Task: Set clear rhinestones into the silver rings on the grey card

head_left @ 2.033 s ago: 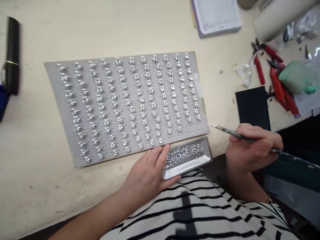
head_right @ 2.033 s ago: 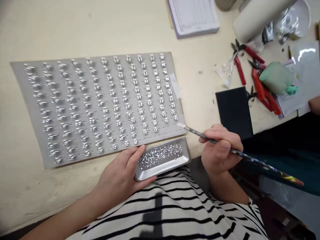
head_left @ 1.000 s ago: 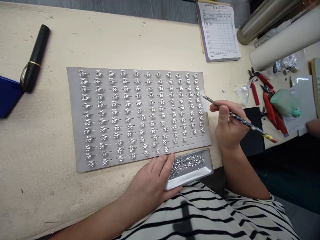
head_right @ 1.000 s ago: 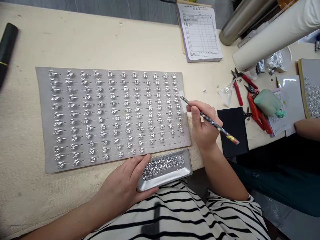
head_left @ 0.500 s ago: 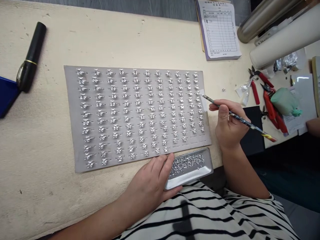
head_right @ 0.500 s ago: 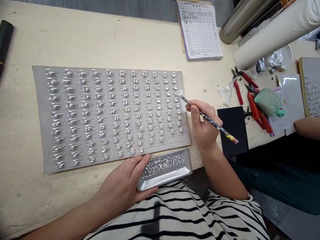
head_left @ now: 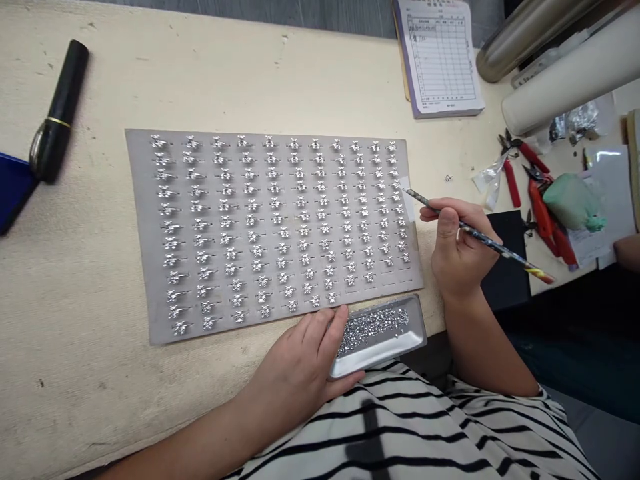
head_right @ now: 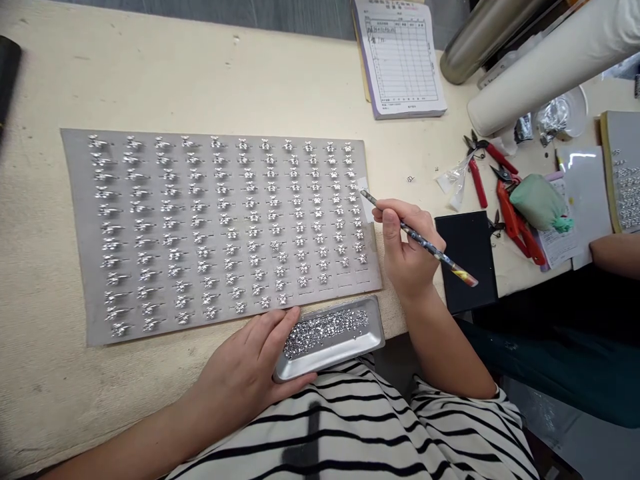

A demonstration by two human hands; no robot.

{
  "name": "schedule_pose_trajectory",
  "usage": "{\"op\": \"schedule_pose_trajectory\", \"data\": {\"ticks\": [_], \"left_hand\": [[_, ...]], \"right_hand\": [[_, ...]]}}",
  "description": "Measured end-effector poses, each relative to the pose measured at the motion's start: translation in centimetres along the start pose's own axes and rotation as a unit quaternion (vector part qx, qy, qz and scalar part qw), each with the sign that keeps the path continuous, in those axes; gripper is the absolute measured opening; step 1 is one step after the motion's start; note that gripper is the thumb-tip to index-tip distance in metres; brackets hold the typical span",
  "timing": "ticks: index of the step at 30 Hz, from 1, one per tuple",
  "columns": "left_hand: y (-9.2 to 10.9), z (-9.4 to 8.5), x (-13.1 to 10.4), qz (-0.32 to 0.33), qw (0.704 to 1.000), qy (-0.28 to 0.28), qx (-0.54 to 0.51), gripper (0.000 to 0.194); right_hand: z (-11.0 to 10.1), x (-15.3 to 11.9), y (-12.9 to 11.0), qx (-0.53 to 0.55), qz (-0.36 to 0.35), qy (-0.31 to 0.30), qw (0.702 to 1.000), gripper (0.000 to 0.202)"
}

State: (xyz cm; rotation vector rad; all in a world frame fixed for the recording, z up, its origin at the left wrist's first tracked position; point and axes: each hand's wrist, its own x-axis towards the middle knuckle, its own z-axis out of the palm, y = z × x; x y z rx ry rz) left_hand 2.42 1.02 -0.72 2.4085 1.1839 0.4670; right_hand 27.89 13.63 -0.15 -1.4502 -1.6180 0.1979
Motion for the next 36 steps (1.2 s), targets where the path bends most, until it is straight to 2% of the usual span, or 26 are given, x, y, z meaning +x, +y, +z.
{"op": "schedule_pose_trajectory", "data": {"ticks": [9, 19, 36], "left_hand": [[0.01, -0.18, 0.16, 0.011, 1.0, 0.007, 0.019, 0.068], [-0.14, 0.0, 0.1, 0.014, 1.0, 0.0, 0.012, 0.07], [-0.03, -0.11, 0.09, 0.008, 1.0, -0.002, 0.012, 0.069]], "right_hand": [[-0.06, 0.05, -0.02, -0.006, -0.004, -0.003, 1.0, 0.019], [-0.28, 0.26, -0.03, -0.036, -0.041, -0.048, 0.997, 0.021], [-0.35, 0.32, -0.07, -0.035, -0.039, -0.048, 0.997, 0.021]]}}
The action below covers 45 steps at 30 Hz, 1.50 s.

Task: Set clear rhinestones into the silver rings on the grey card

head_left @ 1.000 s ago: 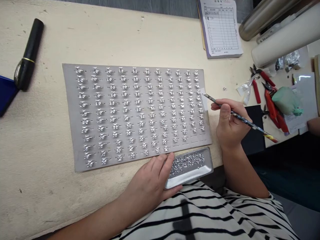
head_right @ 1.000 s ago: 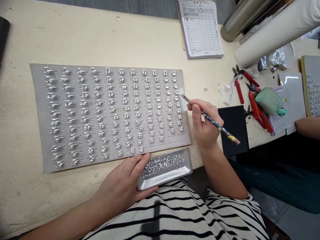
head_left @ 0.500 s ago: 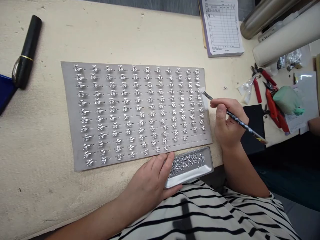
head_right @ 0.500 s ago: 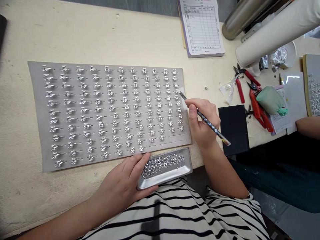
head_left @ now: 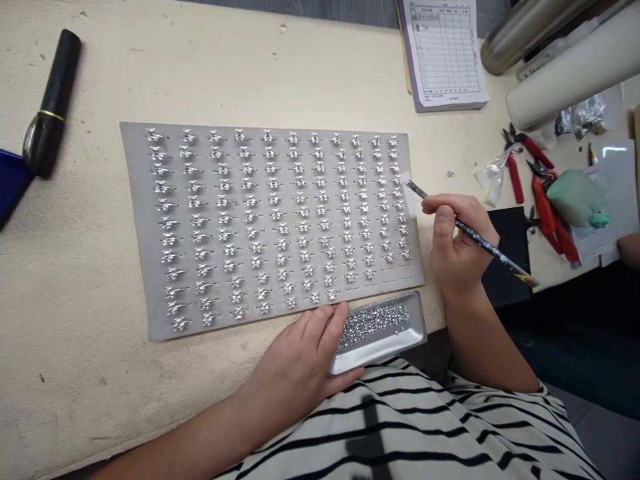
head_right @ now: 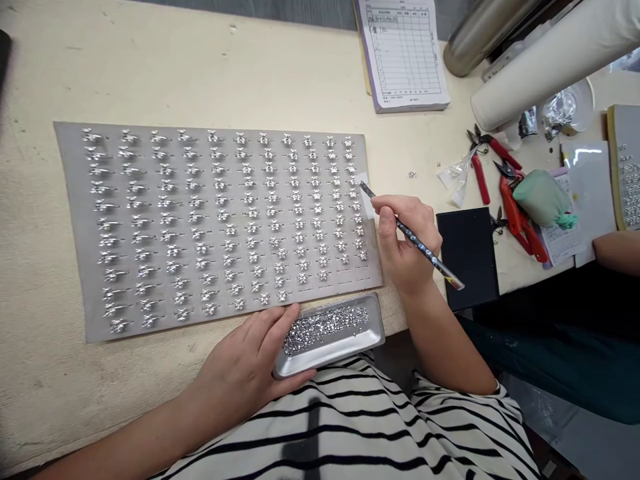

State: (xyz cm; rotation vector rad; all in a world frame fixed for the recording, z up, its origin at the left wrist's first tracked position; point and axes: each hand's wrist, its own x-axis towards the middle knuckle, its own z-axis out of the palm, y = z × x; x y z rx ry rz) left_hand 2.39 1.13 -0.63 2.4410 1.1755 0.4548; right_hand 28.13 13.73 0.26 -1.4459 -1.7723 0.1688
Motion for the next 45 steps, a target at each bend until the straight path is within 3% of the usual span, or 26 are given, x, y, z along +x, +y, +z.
{"op": "schedule_pose_trajectory", "data": {"ticks": [45], "left_hand": [[-0.02, -0.06, 0.02, 0.0, 1.0, -0.017, 0.001, 0.07]], "right_hand": [[-0.18, -0.22, -0.18, -0.001, 0.014, 0.009, 1.0, 0.024]]}}
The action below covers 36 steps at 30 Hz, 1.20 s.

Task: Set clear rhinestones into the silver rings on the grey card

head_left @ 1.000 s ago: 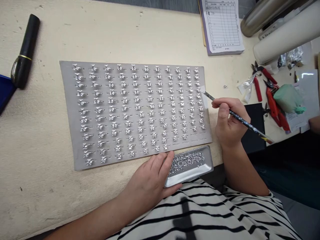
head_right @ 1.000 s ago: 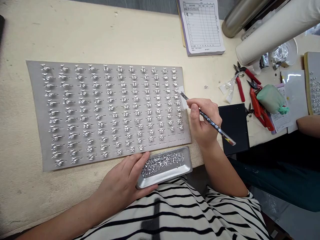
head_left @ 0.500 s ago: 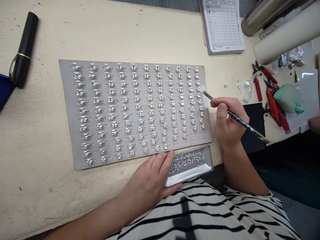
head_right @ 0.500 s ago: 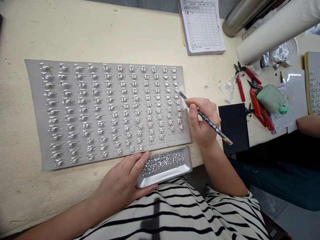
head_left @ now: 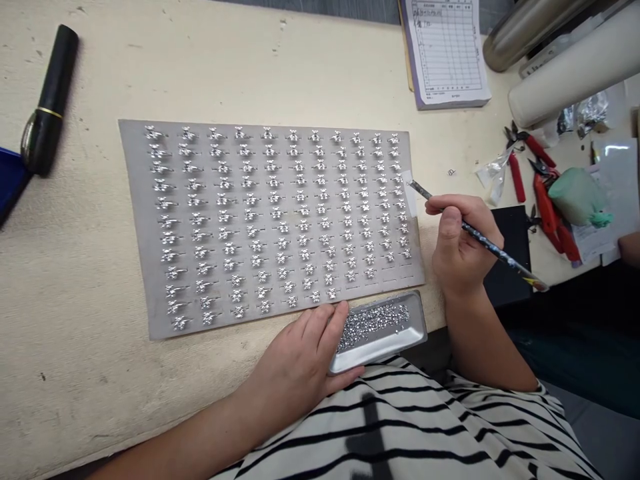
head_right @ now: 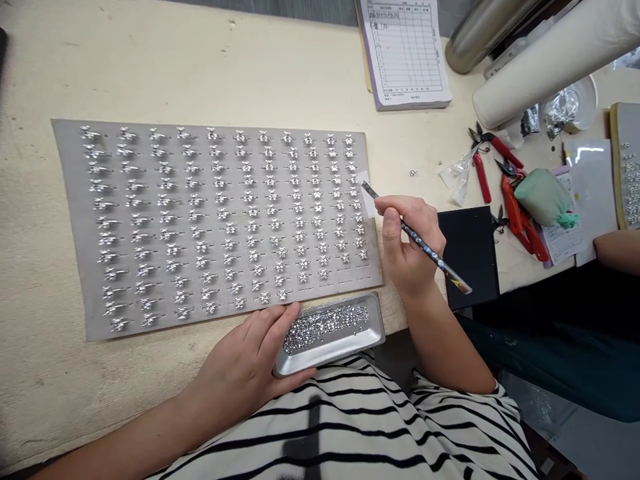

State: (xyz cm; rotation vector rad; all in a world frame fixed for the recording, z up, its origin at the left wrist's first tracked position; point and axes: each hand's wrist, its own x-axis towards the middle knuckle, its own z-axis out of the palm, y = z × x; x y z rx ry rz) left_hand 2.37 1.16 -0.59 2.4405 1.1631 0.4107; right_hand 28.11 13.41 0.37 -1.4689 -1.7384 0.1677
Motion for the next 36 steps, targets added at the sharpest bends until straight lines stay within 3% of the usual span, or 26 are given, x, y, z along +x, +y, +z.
{"op": "schedule_pose_trajectory", "data": {"ticks": [26, 29, 32, 36], "left_hand": [[0.0, 0.1, -0.1, -0.007, 1.0, 0.017, -0.018, 0.069], [0.0, 0.0, 0.0, -0.006, 1.0, 0.015, -0.014, 0.069], [-0.1, 0.0, 0.0, -0.008, 1.0, 0.002, -0.028, 0.072], [-0.1, -0.3, 0.1, -0.01, 0.999, -0.005, -0.039, 0.074]], "right_hand": [[0.3, 0.1, 0.0, 0.004, -0.011, -0.006, 1.0, 0.023], [0.2, 0.3, -0.2, 0.02, -0.012, 0.016, 1.0, 0.023], [-0.3, 0.1, -0.8, 0.048, -0.004, 0.077, 0.996, 0.027], [-2.0, -2.1, -1.8, 0.087, -0.021, 0.15, 0.985, 0.032]]}}
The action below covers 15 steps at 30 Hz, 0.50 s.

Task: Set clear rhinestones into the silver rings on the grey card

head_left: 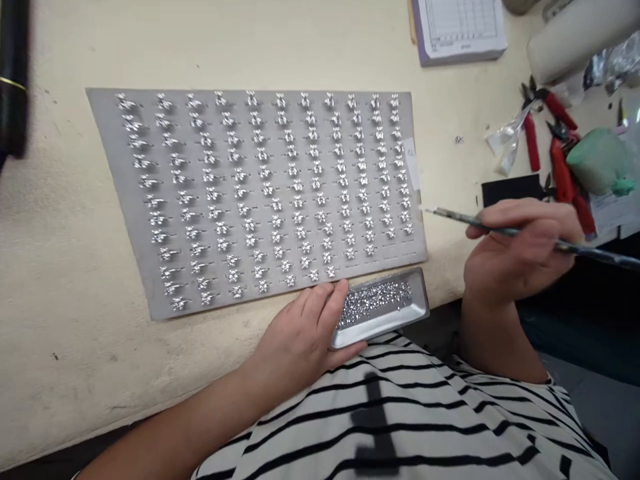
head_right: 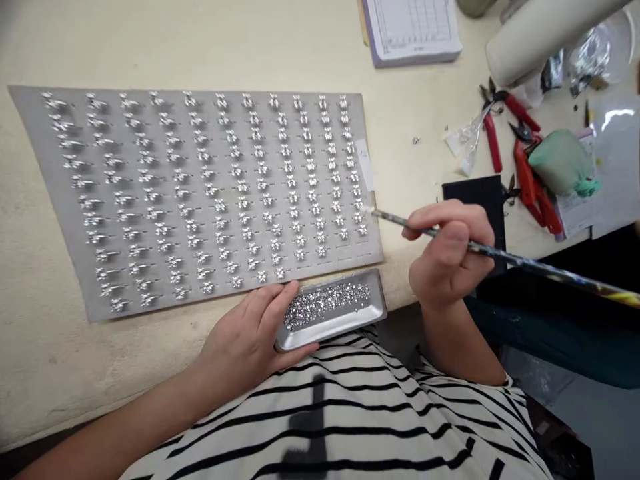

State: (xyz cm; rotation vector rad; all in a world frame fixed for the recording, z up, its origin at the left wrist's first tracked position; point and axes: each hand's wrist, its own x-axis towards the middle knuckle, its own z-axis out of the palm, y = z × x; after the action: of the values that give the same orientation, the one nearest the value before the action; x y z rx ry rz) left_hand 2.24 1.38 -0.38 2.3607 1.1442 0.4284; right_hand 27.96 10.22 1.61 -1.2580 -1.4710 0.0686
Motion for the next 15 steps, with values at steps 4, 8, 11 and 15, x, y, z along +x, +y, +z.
{"op": "schedule_pose_trajectory", "data": {"ticks": [4, 8, 11, 15], "left_hand": [[0.0, -0.1, 0.1, 0.016, 0.999, 0.012, 0.025, 0.073], [-0.1, 0.0, 0.0, 0.021, 0.999, 0.017, 0.041, 0.075], [-0.1, -0.1, 0.0, 0.019, 0.999, 0.012, 0.046, 0.076], [-0.1, -0.1, 0.0, 0.02, 0.999, 0.011, 0.042, 0.075]], "right_hand": [[-2.6, -3.3, -1.0, 0.061, 0.016, -0.004, 0.998, 0.025], [-4.0, -6.3, -0.8, 0.046, 0.042, 0.034, 0.998, 0.028], [-4.0, -7.7, -0.3, 0.048, 0.056, 0.046, 0.996, 0.027], [-3.7, -8.4, 0.1, 0.063, 0.059, 0.035, 0.996, 0.028]]}}
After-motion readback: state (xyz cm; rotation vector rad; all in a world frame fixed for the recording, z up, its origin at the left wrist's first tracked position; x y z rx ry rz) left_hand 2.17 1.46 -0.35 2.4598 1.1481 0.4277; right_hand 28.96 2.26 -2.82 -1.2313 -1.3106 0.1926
